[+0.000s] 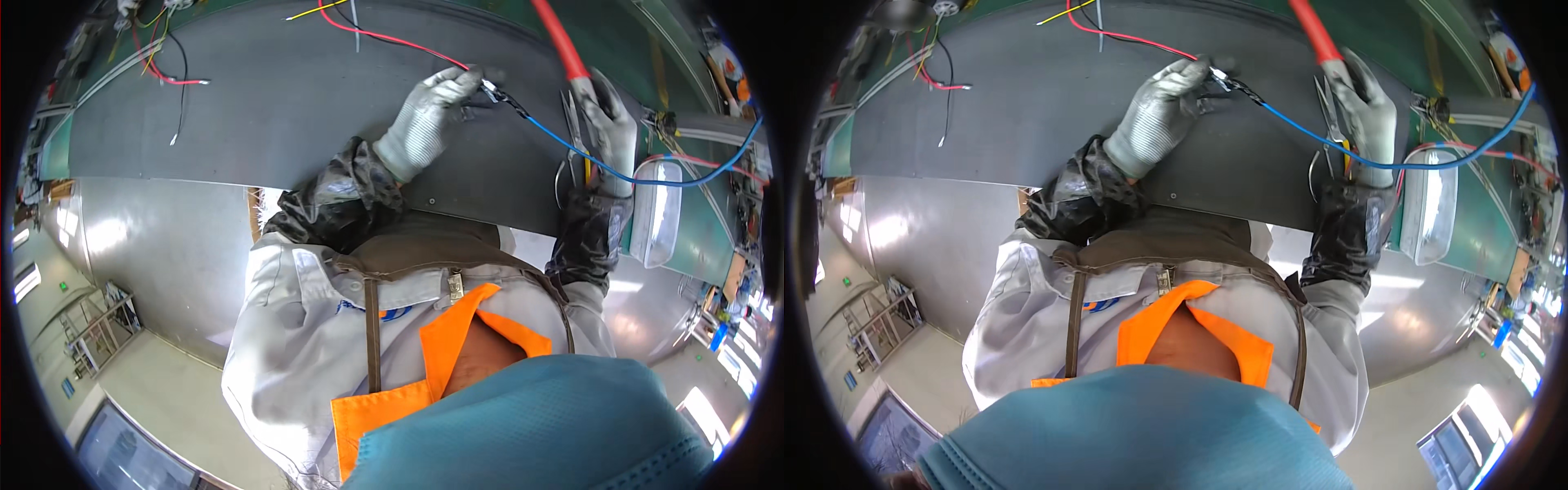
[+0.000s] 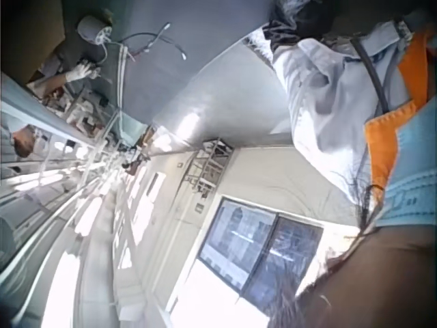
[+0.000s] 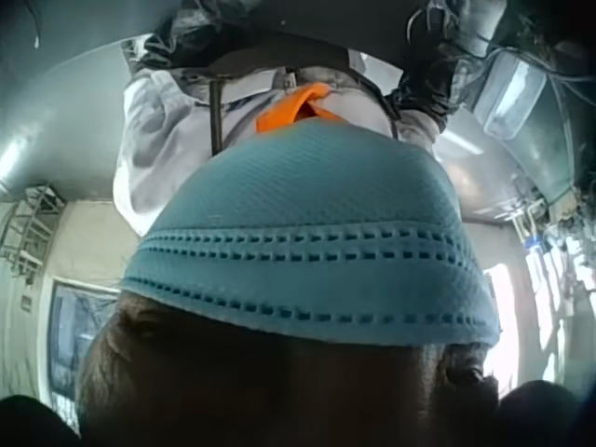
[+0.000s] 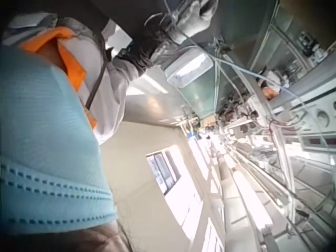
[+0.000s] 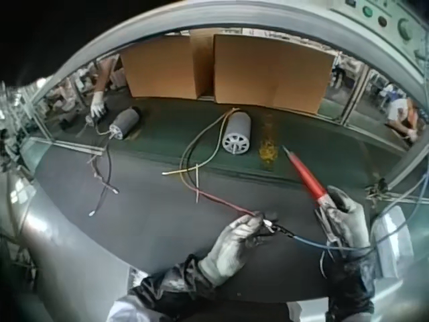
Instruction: The worker is assembling and wiring an electric motor on a production line, using tools to secure connections.
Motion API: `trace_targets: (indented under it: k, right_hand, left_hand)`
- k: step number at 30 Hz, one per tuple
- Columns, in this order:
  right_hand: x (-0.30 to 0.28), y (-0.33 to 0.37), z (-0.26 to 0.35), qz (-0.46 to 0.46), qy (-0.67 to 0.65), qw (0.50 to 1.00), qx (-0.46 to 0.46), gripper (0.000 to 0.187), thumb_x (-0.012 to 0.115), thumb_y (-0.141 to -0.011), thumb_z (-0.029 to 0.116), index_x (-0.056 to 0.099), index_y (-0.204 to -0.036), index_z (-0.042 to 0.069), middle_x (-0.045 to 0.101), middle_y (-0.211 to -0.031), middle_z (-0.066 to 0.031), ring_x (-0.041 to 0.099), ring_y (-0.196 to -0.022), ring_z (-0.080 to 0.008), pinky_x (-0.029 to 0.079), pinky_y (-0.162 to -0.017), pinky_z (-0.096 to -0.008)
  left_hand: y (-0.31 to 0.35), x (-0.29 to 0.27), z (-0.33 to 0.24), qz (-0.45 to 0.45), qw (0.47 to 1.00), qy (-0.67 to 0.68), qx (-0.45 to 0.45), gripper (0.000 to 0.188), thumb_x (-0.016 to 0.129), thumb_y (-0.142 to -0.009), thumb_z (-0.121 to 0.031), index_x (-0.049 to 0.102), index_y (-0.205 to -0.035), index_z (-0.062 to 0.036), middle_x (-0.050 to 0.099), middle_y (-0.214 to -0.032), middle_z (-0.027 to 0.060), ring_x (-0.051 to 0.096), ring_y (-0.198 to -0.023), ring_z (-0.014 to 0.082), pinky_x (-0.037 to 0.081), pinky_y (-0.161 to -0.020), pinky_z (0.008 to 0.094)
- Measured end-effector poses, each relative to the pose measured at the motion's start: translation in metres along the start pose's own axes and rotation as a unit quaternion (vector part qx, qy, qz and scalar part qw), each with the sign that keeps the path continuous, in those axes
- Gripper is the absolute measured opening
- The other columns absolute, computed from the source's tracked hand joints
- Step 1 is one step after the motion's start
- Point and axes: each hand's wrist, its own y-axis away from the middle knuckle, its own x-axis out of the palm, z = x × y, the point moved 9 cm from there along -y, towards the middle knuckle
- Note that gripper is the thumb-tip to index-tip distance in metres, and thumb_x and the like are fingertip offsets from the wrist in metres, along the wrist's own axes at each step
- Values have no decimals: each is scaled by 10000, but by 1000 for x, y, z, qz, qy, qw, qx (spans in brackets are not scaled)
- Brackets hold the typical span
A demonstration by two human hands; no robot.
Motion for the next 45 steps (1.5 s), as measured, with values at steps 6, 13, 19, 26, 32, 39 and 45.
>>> trace_targets:
  k: [6, 13, 19, 26, 32, 39, 45]
  right_hand:
    - [106, -58, 4, 190, 15, 981, 40, 484, 613, -919, -67, 600, -1401, -28, 664, -1336, -105, 632, -1144, -152, 506, -992, -276]
    - [128, -53, 38, 128, 356, 903, -203, 386, 746, -937, 325, 715, -1232, 78, 730, -1116, -214, 729, -1032, -338, 575, -886, -381]
    - [67, -17, 59, 32, 364, 904, -222, 421, 714, -947, 324, 690, -1244, 26, 731, -1006, -240, 727, -954, -390, 571, -816, -427]
    - [-101, 49, 24, -174, 599, 781, -25, 471, 699, -883, 198, 621, -1334, 86, 705, -1051, -190, 682, -1005, -396, 551, -853, -481]
    - [54, 98, 83, 152, 320, 916, -187, 531, 769, -852, 187, 635, -1359, 103, 725, -1176, -96, 678, -1027, -291, 492, -1024, -397]
    - [68, 132, 125, 293, -229, 875, -310, 262, 623, -988, 173, 719, -1147, -11, 728, -1019, -184, 722, -921, -306, 568, -869, -379]
    - [63, 64, 31, 96, 466, 879, 28, 514, 673, -1010, 264, 563, -1449, 22, 664, -1374, -178, 593, -1315, -228, 458, -1033, -320]
  left_hand:
    - [-5, -1, 2, 33, 999, 7, 11, 367, 546, -1083, -267, 609, -1294, 27, 689, -1189, 106, 668, -1049, 174, 555, -943, 349]
    - [-6, -14, 12, 67, 996, 39, 36, 482, 553, -1077, -296, 500, -1413, 46, 646, -1304, 94, 626, -1186, 169, 497, -1030, 319]
    - [-2, -16, 4, 82, 994, 10, 66, 345, 498, -1083, -222, 569, -1320, 18, 619, -1318, 181, 635, -1181, 295, 496, -1044, 488]
    - [-2, -3, 6, 33, 998, 48, 28, 324, 553, -1079, -304, 647, -1187, -14, 685, -1181, 94, 666, -1014, 173, 548, -944, 417]
    - [-3, -9, -3, 86, 981, -166, 51, 432, 430, -1115, -360, 592, -1264, 11, 658, -1214, 146, 643, -1088, 250, 516, -976, 396]
    - [-16, 6, -78, 26, 798, -526, 295, 166, 651, -966, -161, 686, -1069, -36, 686, -950, 121, 669, -859, 293, 523, -660, 398]
    - [-14, -92, -137, -13, 479, -831, 281, 490, 568, -1008, -369, 595, -1360, -30, 571, -1411, 212, 497, -1359, 375, 398, -1129, 480]
